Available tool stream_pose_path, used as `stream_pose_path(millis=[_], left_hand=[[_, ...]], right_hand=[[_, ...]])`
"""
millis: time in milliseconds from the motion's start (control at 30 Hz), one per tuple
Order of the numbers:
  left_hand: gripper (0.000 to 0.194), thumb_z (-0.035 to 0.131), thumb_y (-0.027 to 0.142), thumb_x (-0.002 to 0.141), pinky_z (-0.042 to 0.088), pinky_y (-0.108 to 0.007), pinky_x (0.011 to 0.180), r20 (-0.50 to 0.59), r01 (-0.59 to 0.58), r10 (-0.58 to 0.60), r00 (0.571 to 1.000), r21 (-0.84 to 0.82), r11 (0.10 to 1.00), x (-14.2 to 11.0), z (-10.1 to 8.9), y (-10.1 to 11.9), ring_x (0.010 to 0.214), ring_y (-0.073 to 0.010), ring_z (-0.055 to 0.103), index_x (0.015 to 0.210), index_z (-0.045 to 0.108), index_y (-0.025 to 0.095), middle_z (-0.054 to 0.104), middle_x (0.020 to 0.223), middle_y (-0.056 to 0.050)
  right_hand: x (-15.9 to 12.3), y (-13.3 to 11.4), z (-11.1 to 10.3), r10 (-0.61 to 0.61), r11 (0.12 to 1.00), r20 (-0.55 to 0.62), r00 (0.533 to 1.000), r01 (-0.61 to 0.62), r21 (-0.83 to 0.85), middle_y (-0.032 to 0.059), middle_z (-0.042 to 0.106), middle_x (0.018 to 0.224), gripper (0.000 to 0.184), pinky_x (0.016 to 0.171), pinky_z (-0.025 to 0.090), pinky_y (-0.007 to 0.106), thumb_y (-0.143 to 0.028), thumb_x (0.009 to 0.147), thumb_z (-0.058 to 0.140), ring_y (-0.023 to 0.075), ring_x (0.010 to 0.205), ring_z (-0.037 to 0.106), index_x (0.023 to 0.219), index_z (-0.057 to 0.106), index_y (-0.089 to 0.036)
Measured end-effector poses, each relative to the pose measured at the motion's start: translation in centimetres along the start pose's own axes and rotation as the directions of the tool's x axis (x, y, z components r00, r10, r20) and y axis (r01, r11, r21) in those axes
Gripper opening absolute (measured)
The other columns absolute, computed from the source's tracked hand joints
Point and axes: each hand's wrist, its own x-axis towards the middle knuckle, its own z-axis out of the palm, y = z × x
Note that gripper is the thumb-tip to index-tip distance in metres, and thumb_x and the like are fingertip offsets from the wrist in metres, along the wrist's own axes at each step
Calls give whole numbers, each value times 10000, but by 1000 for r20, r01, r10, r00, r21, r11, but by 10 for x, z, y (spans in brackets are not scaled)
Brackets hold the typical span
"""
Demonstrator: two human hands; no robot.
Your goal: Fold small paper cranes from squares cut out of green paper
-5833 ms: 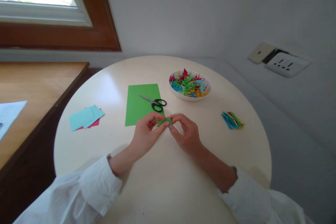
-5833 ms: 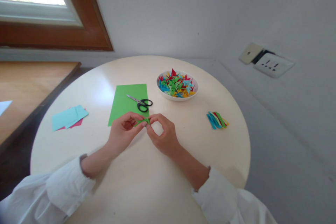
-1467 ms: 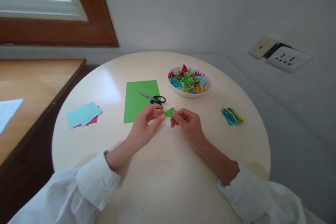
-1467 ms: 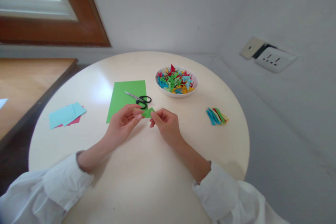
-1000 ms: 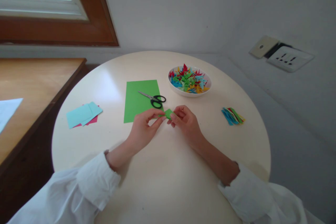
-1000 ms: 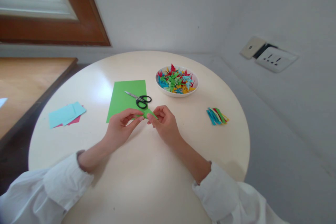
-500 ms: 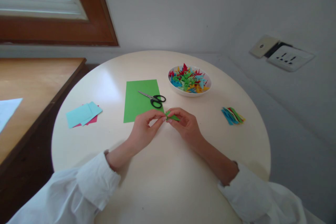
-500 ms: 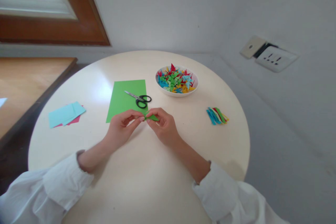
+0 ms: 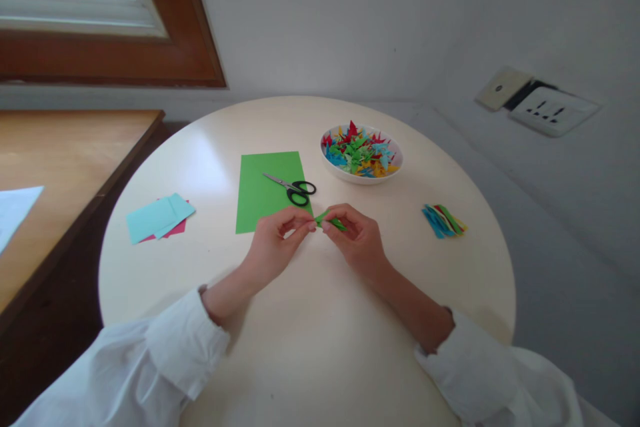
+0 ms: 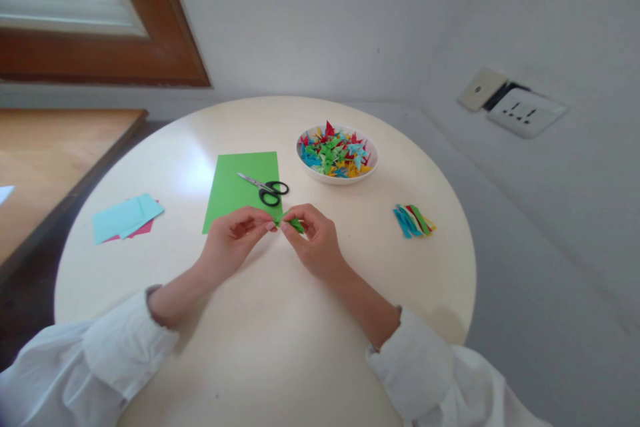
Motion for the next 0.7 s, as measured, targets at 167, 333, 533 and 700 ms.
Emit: stream_pose_path(millis=[167, 333, 533, 700], left_hand=[[142, 658, 288, 695, 447, -217, 534, 11, 113, -112, 994, -56, 992, 2, 0, 5, 569, -121, 580, 689, 630, 149, 652, 627, -29], [129, 663, 276, 665, 458, -225, 544, 35, 151, -148, 988, -84, 985, 3, -1, 6, 570, -127, 588, 668, 633, 151, 654, 611, -26], [111, 662, 256, 653, 486, -244, 597, 47, 163, -160, 986, -73, 984, 3, -1, 7, 608, -136, 605, 666, 637, 149, 663, 641, -29], [105, 661, 247, 658, 494, -244, 585, 36, 199, -196, 980, -99, 975, 4, 0, 8, 605, -139, 613, 652, 630, 147, 664, 626, -28]], right_hand=[[-1, 3, 0, -116, 987, -23, 993, 112, -118, 29, 574, 807, 57, 671, 475, 260, -227, 777, 582, 145, 787, 563, 728, 562, -208], [-2, 6, -3, -151, 969, 31, 988, 154, -194, 60, 587, 925, 46, 750, 476, 294, -222, 812, 545, 166, 896, 570, 768, 558, -213], [-2, 3, -2, -103, 970, 44, 994, 111, -217, 60, 617, 899, 78, 694, 468, 281, -252, 814, 537, 165, 843, 584, 753, 537, -204], [-2, 2, 1, -32, 981, 11, 999, 33, -192, 41, 608, 824, 97, 600, 458, 263, -281, 798, 555, 142, 694, 566, 749, 547, -198]])
